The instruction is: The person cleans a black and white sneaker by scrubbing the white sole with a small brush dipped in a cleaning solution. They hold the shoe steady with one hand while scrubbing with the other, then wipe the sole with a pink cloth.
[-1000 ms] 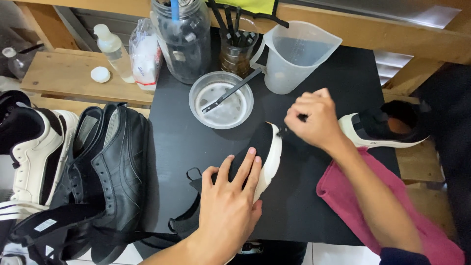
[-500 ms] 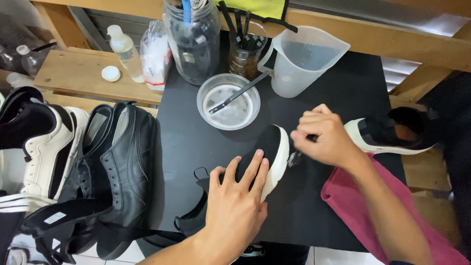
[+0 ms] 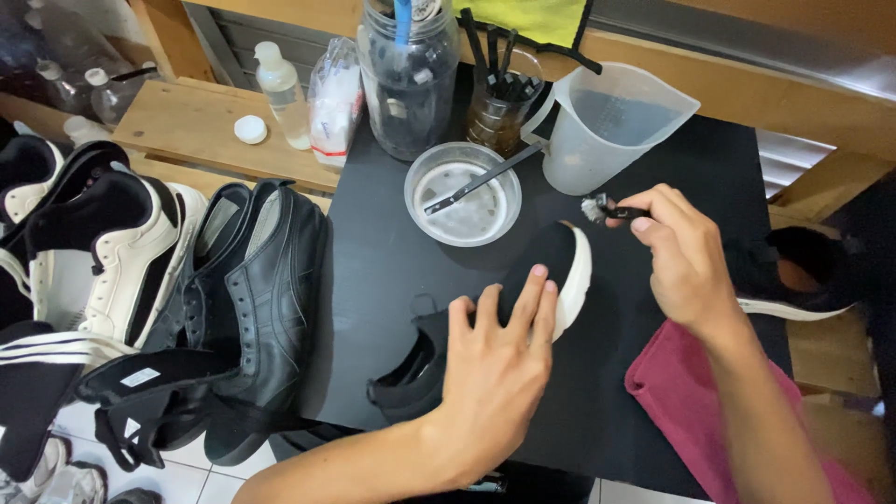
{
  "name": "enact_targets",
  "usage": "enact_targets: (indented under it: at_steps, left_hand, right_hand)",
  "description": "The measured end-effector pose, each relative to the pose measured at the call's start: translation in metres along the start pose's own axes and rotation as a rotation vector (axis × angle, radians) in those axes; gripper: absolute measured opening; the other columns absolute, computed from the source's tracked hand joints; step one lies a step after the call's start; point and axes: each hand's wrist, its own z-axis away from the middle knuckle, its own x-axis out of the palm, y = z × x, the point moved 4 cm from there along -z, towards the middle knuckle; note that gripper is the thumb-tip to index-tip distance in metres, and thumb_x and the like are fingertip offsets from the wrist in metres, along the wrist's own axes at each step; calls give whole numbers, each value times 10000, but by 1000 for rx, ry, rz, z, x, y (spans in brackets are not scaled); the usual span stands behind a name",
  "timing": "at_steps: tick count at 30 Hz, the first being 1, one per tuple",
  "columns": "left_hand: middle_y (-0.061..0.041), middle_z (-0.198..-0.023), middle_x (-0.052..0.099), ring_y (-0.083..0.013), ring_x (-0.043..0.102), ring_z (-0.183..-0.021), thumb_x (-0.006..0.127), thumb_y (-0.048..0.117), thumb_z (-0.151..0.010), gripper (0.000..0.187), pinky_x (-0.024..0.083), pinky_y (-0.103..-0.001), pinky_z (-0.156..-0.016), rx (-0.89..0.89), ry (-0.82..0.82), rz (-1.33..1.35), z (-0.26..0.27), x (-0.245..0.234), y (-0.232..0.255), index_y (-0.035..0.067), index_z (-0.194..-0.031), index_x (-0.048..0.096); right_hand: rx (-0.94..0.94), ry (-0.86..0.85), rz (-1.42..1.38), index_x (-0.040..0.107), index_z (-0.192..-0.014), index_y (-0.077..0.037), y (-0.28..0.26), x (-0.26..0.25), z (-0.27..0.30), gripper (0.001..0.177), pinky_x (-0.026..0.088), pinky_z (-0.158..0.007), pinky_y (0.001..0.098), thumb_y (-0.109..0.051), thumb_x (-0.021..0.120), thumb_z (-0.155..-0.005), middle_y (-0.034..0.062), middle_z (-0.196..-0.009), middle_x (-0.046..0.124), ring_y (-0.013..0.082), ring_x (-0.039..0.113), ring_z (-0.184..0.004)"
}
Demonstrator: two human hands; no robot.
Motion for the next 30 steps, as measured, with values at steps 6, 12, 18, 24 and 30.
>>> enact_targets:
  at_steps: [6,12,18,24,30]
  left_hand:
    - [-140,-1519,560,-392,562,-1229,648,244,-817,643,404,-538,-918,-4,-53,76,-7,16,7,56,-1426,563]
    - [-214,-1608,373,-453,330,-1476,965,476,-495,1067,284,-741,-1065,-81,-62,188,34,-25,-20,135,-1418,551]
    - [-273,-1609,365,-492,386,-1417,723,119,-749,675,446,-641,-864,-3,-110,300,63,-10,-28,51,-1395,536]
    - [-217,-1494,572,-420,612,-1306,413,88,-1052,339,484,-541,-829,83,204,326,65,-21,-8,-7,-1248,673]
    - [-154,-1357,699,-288,677,-1253,444,115,-1000,349,541,-441,-839,26,322,206,68,-10,-3,15,-1162,736]
  right_hand:
    - [-81,-27,120,694,-1213,-19,-8,4,-9,278,403,-865,357,-33,520,-997,114,-1005,646,247,576,-922]
    - [-50,-146,228,711,-1281,-135,-21,20,-16,326,423,-943,354,-155,545,-1001,27,-1039,686,211,600,-1026]
    - [-193,-210,448,706,-1240,-162,-35,39,-34,283,471,-888,410,-207,597,-983,34,-1056,718,290,615,-1002]
    - [-230,-338,647,767,-1185,-170,-32,73,-75,302,543,-793,530,-215,636,-917,76,-1054,689,360,634,-989]
    - [-214,-501,763,751,-1178,-196,-17,106,-93,277,585,-706,548,-262,669,-923,95,-971,661,374,662,-937]
